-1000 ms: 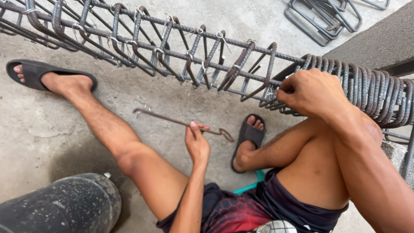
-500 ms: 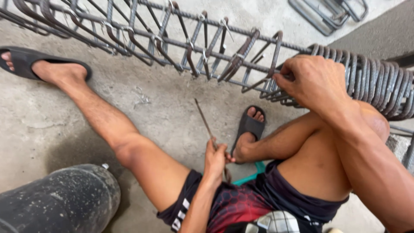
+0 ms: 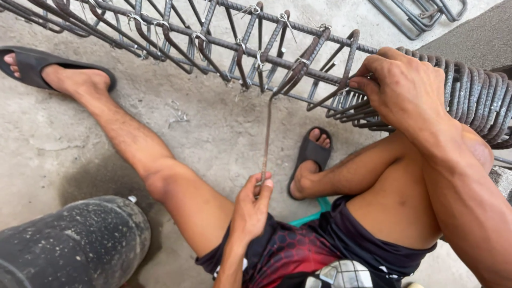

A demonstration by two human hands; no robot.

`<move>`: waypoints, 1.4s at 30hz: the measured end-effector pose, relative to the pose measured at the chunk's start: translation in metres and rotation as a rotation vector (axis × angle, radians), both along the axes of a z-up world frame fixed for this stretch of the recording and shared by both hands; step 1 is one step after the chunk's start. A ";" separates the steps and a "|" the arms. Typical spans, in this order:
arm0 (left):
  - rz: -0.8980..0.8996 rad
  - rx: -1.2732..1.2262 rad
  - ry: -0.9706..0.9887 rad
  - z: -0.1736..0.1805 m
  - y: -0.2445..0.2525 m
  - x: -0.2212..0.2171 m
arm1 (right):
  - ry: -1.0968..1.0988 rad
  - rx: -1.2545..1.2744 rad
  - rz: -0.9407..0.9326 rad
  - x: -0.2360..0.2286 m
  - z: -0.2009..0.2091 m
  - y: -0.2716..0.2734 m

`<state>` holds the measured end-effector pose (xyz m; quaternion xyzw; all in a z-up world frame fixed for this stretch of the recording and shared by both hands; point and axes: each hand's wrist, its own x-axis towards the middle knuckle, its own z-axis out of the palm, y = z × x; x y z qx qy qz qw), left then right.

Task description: The person sits on the floor and uses a metal hook tool to manipulate and secure a wire mesh structure. They repeatedly hook the tool onto the metal grid, pull, and twist to fasten the components together.

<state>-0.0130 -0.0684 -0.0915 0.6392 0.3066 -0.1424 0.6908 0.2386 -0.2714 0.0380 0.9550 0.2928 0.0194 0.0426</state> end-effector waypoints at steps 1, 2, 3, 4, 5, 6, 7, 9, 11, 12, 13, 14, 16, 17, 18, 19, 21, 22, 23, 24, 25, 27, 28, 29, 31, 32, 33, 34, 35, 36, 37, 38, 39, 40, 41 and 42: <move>0.005 0.002 -0.009 0.009 0.004 0.000 | -0.009 0.002 0.005 0.001 0.001 0.001; -0.075 0.054 -0.012 0.018 0.008 0.001 | 0.016 0.005 -0.020 0.001 0.002 0.002; -0.152 0.111 -0.009 0.028 0.013 -0.001 | 0.045 0.011 -0.041 0.001 0.003 0.004; -0.144 0.118 -0.014 0.036 0.017 -0.001 | 0.039 0.018 -0.033 0.002 0.004 0.006; -0.168 0.094 -0.023 0.042 0.020 0.000 | 0.077 0.030 -0.024 0.003 0.005 0.006; -0.193 0.071 -0.033 0.049 0.023 0.000 | 0.114 0.043 -0.015 0.003 0.005 0.005; -0.192 0.070 -0.035 0.050 0.026 0.001 | 0.112 0.042 -0.015 0.004 0.008 0.004; -0.218 -0.009 -0.065 0.053 0.030 -0.003 | 0.195 0.008 -0.022 0.003 0.009 0.002; -0.211 -0.047 -0.070 0.057 0.034 -0.004 | 0.219 -0.027 -0.007 0.004 0.012 -0.002; -0.210 -0.084 -0.084 0.059 0.035 -0.004 | 0.233 -0.060 0.003 0.005 0.013 -0.005; -0.213 -0.087 -0.083 0.058 0.035 -0.005 | 0.234 -0.062 0.000 0.004 0.015 -0.005; -0.214 -0.098 -0.084 0.058 0.035 -0.006 | 0.304 -0.045 -0.024 0.003 0.019 -0.005; -0.208 -0.099 -0.104 0.056 0.039 -0.004 | 0.355 -0.020 -0.038 0.004 0.024 0.002; -0.207 -0.116 -0.112 0.055 0.040 -0.005 | 0.371 0.093 -0.065 0.002 0.026 0.006; -0.206 -0.134 -0.121 0.053 0.040 -0.005 | 0.386 0.207 -0.092 0.001 0.027 0.010; -0.213 -0.135 -0.123 0.054 0.041 -0.004 | 0.382 0.207 -0.098 0.002 0.021 0.012; -0.199 -0.133 -0.101 0.054 0.042 -0.002 | 0.346 0.082 -0.166 0.006 0.007 0.014; -0.207 -0.135 -0.102 0.056 0.043 -0.001 | 0.344 0.082 -0.174 0.004 0.007 0.016; -0.192 -0.135 -0.113 0.057 0.043 0.000 | 0.318 0.083 -0.207 0.003 0.006 0.019; -0.178 -0.136 -0.124 0.057 0.045 0.000 | 0.293 0.085 -0.240 0.001 0.006 0.022; -0.172 -0.136 -0.122 0.058 0.045 0.000 | 0.295 0.084 -0.235 0.001 0.005 0.019; -0.158 -0.128 -0.135 0.060 0.046 -0.001 | 0.238 0.064 -0.246 0.001 0.002 0.015; -0.150 -0.126 -0.130 0.061 0.047 -0.002 | 0.243 0.065 -0.239 -0.001 0.000 0.017; -0.156 -0.118 -0.131 0.062 0.047 -0.002 | 0.215 0.051 -0.231 -0.002 0.000 0.017; -0.162 -0.113 -0.132 0.066 0.047 0.000 | 0.187 0.036 -0.225 -0.005 -0.001 0.020; -0.173 -0.089 -0.126 0.069 0.047 0.001 | 0.169 0.058 -0.194 -0.007 -0.003 0.021; -0.187 -0.066 -0.121 0.071 0.048 0.002 | 0.150 0.081 -0.167 -0.009 -0.004 0.023; -0.191 -0.068 -0.122 0.074 0.048 0.002 | 0.149 0.080 -0.172 -0.009 -0.003 0.021; -0.198 -0.044 -0.132 0.077 0.047 0.003 | 0.180 0.075 -0.228 -0.007 -0.001 0.020; -0.205 -0.020 -0.142 0.080 0.048 0.003 | 0.211 0.071 -0.285 -0.006 0.001 0.020; -0.194 -0.015 -0.140 0.082 0.047 0.004 | 0.213 0.074 -0.273 -0.008 0.001 0.020; -0.200 0.020 -0.158 0.084 0.047 0.004 | 0.203 0.028 -0.286 -0.009 0.002 0.019; -0.211 0.053 -0.177 0.086 0.047 0.005 | 0.191 -0.020 -0.303 -0.011 0.002 0.017; -0.204 0.056 -0.176 0.085 0.046 0.003 | 0.192 -0.018 -0.296 -0.012 -0.001 0.018; -0.203 0.063 -0.171 0.084 0.046 0.004 | 0.136 -0.046 -0.216 -0.013 -0.003 0.015; -0.201 0.071 -0.167 0.082 0.045 0.005 | 0.079 -0.075 -0.136 -0.015 -0.005 0.012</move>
